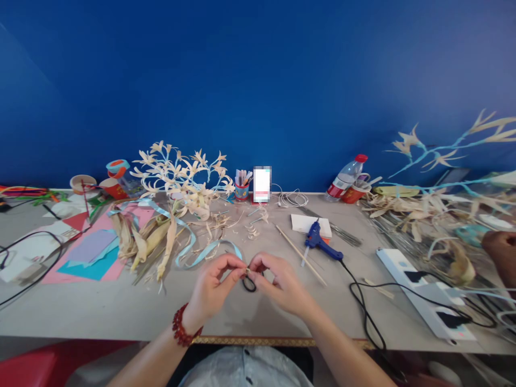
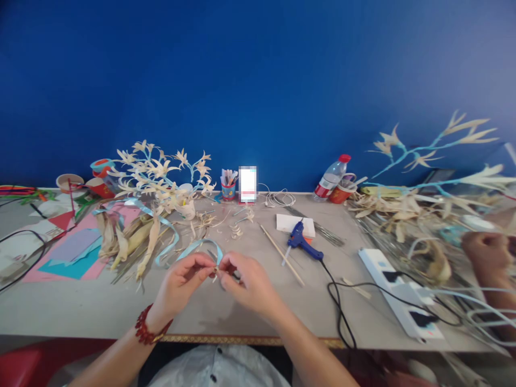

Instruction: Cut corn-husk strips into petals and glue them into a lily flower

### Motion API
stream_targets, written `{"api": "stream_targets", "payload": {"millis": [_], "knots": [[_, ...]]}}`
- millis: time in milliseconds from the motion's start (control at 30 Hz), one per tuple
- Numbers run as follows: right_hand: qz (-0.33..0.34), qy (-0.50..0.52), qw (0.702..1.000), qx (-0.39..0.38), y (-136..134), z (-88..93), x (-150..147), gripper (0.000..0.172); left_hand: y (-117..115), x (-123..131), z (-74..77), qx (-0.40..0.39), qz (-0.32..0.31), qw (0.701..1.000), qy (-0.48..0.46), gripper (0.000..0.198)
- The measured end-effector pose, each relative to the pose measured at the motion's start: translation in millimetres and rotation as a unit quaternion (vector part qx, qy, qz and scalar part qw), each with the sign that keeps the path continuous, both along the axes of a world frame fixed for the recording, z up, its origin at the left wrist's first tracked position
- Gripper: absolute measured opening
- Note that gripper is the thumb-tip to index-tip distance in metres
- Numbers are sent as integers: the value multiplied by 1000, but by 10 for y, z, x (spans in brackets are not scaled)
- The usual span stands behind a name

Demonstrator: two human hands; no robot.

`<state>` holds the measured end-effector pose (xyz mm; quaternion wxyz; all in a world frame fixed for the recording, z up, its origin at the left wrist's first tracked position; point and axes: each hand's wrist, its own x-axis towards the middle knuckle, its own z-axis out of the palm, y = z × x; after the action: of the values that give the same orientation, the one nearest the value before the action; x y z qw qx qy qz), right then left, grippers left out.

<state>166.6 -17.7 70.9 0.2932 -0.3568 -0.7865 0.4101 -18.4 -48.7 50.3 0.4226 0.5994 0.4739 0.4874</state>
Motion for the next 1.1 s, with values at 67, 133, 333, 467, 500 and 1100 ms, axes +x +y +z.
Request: {"api": "stream_targets", "payload": {"millis": [67, 133, 333, 467, 500, 1100], "knots": [[3, 2, 1000, -24, 6, -14, 16, 4, -8, -9, -7, 5, 2, 1000, 2, 11], [5, -5, 1000, -25, 26, -17, 57, 5, -12, -19, -12, 6, 4, 1000, -3, 11], [-18, 11, 1000, 6, 66, 44, 156, 8, -7, -27, -11, 2, 5, 1000, -20, 11], [-7, 20, 999, -38, 36, 19, 62, 6, -7, 7, -16, 28, 6, 1000, -8, 9], [-17, 24, 998, -58, 29, -9, 31, 4, -7, 13, -17, 34, 7, 999, -5, 9], [-19, 263, 940, -216, 16, -164, -101, 23, -3, 47, 9, 114, 12, 992, 59, 8]]}}
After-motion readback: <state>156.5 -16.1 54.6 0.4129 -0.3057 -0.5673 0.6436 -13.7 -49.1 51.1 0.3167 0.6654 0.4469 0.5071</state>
